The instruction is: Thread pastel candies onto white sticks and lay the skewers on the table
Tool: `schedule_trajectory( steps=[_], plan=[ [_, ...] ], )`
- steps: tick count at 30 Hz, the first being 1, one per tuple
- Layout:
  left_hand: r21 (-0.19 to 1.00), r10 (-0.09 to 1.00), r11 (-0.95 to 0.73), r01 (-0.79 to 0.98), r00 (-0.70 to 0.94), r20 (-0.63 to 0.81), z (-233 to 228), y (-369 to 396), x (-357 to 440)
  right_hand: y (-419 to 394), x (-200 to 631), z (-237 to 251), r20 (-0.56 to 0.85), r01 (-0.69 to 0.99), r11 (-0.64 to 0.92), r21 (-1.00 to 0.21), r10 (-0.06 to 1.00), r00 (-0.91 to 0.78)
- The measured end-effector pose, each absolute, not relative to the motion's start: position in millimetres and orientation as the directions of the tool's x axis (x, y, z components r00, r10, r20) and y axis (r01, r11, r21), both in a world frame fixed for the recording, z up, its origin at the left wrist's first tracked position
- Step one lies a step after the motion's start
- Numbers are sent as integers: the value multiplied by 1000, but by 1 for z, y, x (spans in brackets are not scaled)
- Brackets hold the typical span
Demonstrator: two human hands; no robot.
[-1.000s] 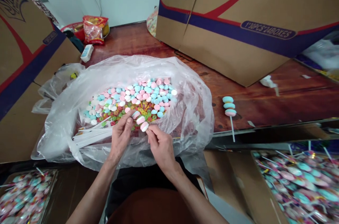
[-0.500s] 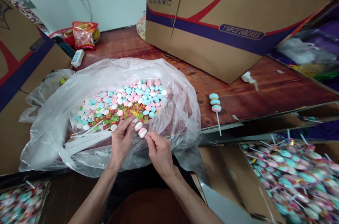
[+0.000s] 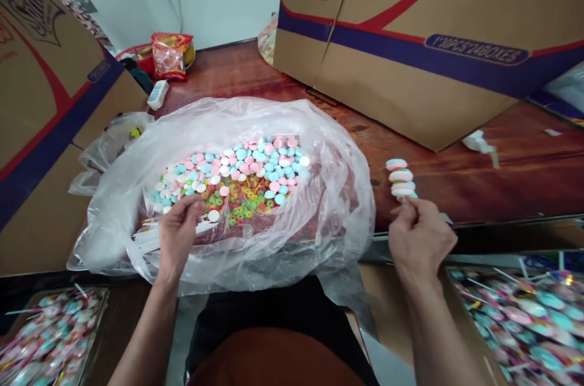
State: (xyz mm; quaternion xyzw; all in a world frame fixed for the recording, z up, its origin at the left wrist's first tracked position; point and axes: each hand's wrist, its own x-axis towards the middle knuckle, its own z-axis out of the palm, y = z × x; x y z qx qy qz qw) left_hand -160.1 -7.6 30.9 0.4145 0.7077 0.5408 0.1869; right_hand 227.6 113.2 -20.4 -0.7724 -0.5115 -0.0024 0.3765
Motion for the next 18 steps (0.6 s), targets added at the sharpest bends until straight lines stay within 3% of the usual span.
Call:
schedule_trajectory(
  steps=[3,6,8,10,11,13,15,18],
  plan=[
    [857,770,151,493,-602,211,29,-19,-182,139,243,-35,329,838,-269,-474,829,452],
    [812,781,183,554,-584,223,23,-24,-186,131,223,-24,548,873,-157,-461,723,419],
    [790,796,137,597,-541,271,20,-20,-184,109,189,-6,721,901,57,-430,623,304],
    [746,812,62,663,-469,349,19,-11,-179,83,142,12,742,823,399,-404,669,40],
    [715,822,28,698,-423,381,20,-4,-177,71,116,18,725,731,539,-419,683,-89],
    [651,851,-24,758,-327,412,20,10,-171,56,67,22,655,570,673,-472,700,-285],
    [594,887,-65,802,-226,402,20,23,-164,52,27,16,510,536,669,-515,742,-436],
    [520,928,-88,850,-119,353,16,36,-154,62,-8,3,334,698,561,-444,827,-452]
  ],
)
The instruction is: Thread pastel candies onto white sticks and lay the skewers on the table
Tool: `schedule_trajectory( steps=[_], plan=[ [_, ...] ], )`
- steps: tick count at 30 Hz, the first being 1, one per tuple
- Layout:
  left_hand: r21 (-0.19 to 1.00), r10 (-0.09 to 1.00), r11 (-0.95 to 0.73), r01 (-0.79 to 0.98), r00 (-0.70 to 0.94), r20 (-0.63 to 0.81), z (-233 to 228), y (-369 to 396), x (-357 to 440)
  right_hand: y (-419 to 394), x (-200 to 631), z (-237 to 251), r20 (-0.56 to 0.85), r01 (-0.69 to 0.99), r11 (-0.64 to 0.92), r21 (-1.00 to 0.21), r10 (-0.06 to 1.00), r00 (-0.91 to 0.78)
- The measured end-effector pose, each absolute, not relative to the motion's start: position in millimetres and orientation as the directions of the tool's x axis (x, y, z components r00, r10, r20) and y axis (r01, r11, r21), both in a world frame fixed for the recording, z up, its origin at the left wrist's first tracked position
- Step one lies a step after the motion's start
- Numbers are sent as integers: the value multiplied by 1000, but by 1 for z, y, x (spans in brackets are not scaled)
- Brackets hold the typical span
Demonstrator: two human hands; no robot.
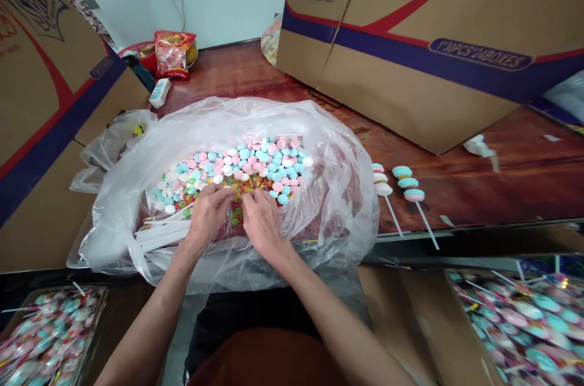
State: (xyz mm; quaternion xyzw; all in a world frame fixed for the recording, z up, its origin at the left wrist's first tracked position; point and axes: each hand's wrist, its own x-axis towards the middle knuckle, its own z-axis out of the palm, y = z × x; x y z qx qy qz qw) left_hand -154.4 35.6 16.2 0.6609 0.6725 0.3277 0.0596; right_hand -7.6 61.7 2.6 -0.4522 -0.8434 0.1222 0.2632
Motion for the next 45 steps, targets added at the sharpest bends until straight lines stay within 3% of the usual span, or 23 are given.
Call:
schedule_trajectory(
  steps=[4,13,19,22,26,29,32,35,37,41,45],
  plan=[
    [469,950,-51,882,-102,294,8,37,-151,76,-14,-2,255,779,544,-312,838,-483],
    [478,934,-38,877,-139,329,0,33,-154,78,-5,0,230,758,550,-351,835,-500],
    [390,952,-41,920,-82,294,5,37,-146,78,-11,6,178,798,505,-329,863,-473],
    [450,944,-24,893,-128,304,5,38,-145,76,-16,6,190,816,508,-278,861,-471],
    [667,913,-38,744,-246,327,6,37,-150,72,-21,1,266,815,523,-248,846,-462],
    [788,876,-26,615,-366,315,9,33,-154,72,-20,-1,295,799,510,-319,855,-427],
    [860,865,-4,510,-430,259,15,27,-155,75,-13,1,337,696,502,-513,864,-374],
    [955,917,34,293,-389,87,22,24,-150,77,-2,8,368,466,480,-744,875,-313],
    [991,952,60,119,-305,-21,26,25,-145,78,3,15,368,327,464,-824,875,-314],
    [995,969,56,-87,-237,-75,30,28,-135,76,5,25,414,216,518,-828,823,-388],
    [991,948,47,-126,-308,-85,31,21,-136,70,9,19,419,249,540,-804,811,-408]
  ],
)
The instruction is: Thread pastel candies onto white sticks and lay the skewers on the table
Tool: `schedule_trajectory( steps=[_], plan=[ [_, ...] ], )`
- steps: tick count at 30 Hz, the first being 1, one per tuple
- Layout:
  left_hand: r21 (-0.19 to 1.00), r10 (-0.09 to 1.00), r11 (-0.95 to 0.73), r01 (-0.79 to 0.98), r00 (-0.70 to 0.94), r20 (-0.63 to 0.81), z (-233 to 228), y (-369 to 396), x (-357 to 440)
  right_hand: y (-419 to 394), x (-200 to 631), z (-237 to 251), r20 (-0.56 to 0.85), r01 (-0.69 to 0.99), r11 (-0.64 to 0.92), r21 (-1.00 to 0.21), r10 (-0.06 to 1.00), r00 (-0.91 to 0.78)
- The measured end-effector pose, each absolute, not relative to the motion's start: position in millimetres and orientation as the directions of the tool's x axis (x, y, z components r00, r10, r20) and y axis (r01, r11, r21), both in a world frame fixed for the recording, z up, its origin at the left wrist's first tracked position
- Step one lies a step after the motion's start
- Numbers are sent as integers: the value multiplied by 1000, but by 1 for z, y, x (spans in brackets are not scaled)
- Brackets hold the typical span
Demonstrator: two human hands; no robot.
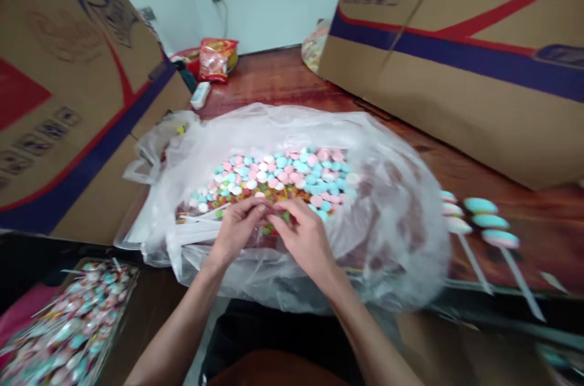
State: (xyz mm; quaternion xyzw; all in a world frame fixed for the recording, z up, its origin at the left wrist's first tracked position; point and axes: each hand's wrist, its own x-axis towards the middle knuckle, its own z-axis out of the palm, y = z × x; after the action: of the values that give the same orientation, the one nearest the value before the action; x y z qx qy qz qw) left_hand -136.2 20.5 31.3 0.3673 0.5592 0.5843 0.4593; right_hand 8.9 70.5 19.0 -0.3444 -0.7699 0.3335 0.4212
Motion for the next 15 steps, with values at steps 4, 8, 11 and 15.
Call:
schedule_trajectory(
  steps=[4,8,11,15],
  plan=[
    [999,896,-44,-27,-443,28,58,-1,-160,65,19,-2,452,396,617,-680,778,-436],
    [937,656,-144,317,-679,330,104,-14,-223,53,25,-18,440,514,672,-533,739,-510],
    [872,467,-91,480,-753,463,116,1,-294,46,26,-26,456,526,686,-502,727,-513],
    [846,581,243,475,-769,265,100,38,-378,42,25,-27,487,544,692,-475,721,-493]
  ],
)
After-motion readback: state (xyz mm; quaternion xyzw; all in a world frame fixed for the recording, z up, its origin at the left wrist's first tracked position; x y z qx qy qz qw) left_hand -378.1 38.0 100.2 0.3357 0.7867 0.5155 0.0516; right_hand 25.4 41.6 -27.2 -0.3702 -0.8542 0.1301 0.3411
